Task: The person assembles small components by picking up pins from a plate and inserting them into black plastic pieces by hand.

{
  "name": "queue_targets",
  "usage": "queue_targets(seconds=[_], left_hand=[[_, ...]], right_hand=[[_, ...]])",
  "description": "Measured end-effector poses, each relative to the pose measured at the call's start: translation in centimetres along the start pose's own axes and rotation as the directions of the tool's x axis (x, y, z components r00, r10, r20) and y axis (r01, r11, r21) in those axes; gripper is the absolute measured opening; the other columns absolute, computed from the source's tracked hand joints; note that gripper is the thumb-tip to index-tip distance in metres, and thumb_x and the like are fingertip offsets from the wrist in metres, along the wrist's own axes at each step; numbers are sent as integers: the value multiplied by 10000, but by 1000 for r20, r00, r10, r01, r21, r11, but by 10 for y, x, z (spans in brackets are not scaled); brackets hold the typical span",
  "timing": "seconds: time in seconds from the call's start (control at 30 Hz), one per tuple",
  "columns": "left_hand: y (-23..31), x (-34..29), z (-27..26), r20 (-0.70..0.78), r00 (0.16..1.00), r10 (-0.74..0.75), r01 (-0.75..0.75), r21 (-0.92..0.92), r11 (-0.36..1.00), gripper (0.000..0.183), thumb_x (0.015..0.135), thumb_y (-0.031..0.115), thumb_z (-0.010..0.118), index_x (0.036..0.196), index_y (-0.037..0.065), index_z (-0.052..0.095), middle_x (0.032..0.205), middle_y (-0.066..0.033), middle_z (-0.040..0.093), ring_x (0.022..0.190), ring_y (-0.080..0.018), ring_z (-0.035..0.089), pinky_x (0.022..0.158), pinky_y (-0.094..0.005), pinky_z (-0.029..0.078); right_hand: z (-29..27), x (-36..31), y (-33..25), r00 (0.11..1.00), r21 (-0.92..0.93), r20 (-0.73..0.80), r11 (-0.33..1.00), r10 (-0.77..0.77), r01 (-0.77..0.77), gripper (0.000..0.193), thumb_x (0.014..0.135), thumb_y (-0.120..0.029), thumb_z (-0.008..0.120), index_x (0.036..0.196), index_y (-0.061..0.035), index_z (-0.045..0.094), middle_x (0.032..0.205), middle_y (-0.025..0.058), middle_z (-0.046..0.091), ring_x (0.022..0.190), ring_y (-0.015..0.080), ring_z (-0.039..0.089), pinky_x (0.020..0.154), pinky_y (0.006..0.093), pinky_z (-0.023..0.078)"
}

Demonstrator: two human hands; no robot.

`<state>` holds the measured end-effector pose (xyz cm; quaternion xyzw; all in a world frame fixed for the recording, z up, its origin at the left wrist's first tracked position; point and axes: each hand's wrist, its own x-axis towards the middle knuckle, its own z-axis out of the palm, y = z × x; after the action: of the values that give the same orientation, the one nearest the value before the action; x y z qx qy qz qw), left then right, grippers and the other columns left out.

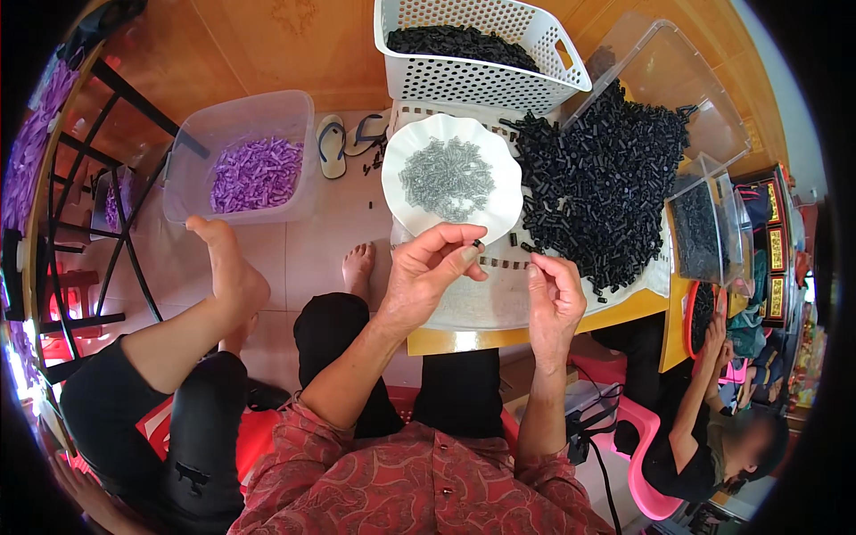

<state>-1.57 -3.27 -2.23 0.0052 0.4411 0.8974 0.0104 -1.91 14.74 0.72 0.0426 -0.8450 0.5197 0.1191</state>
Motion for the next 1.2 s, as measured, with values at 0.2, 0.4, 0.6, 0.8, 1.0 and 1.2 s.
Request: queue_targets(seconds=[0.2, 0.4, 0.6, 0.8, 1.0, 1.2], left_hand=[[-1, 2, -3, -23, 1000, 10, -12, -105, 994, 210, 919, 15, 556, 1123, -17, 598, 968, -88, 628, 760, -124, 616, 739, -306, 546], [-2, 2, -3, -17, 1000, -5, 2, -164, 986, 198, 912, 13, 571, 1104, -23, 597, 957, -105, 638, 733, -124, 622, 711, -288, 551], [-2, 3, -4, -12, 1000, 9, -12, -199, 980, 193, 909, 8, 573, 1098, -24, 594, 952, -113, 643, 724, -126, 621, 697, -283, 544], [-1, 4, -8, -3, 1000, -18, 16, -294, 956, 186, 919, 9, 548, 1097, -19, 593, 965, -119, 634, 732, -132, 590, 710, -311, 545], [2, 4, -5, 6, 999, -32, 32, -295, 955, 177, 921, 15, 552, 1089, -23, 595, 958, -115, 641, 722, -117, 602, 686, -281, 553], [0, 3, -4, 31, 997, -65, 71, -269, 961, 163, 927, 17, 539, 1076, -13, 598, 978, -128, 646, 687, -112, 604, 676, -281, 555]], right_hand=[[-7, -15, 11, 999, -130, -29, 992, -13, 9, 131, 834, 40, 624, 957, 5, 653, 886, 69, 602, 724, 116, 551, 641, 226, 459], [-4, -23, 6, 998, -164, -3, 985, -57, 56, 133, 820, 40, 641, 946, -2, 652, 878, 82, 598, 721, 134, 576, 622, 245, 479], [25, -23, -1, 984, -189, 92, 968, -152, 167, 158, 770, 43, 666, 911, -26, 657, 828, 90, 576, 713, 236, 594, 600, 320, 480], [37, -19, 0, 970, -364, 107, 899, -220, 245, 133, 749, 12, 682, 868, -36, 649, 829, 96, 576, 732, 271, 601, 615, 358, 488], [36, -17, -1, 951, -473, 189, 826, -244, 306, 145, 773, 25, 645, 904, -17, 597, 834, 123, 559, 746, 304, 592, 631, 371, 485], [23, -25, -5, 987, -52, 153, 998, 40, -32, 76, 875, 6, 600, 945, -1, 573, 874, 82, 574, 747, 164, 567, 647, 281, 465]])
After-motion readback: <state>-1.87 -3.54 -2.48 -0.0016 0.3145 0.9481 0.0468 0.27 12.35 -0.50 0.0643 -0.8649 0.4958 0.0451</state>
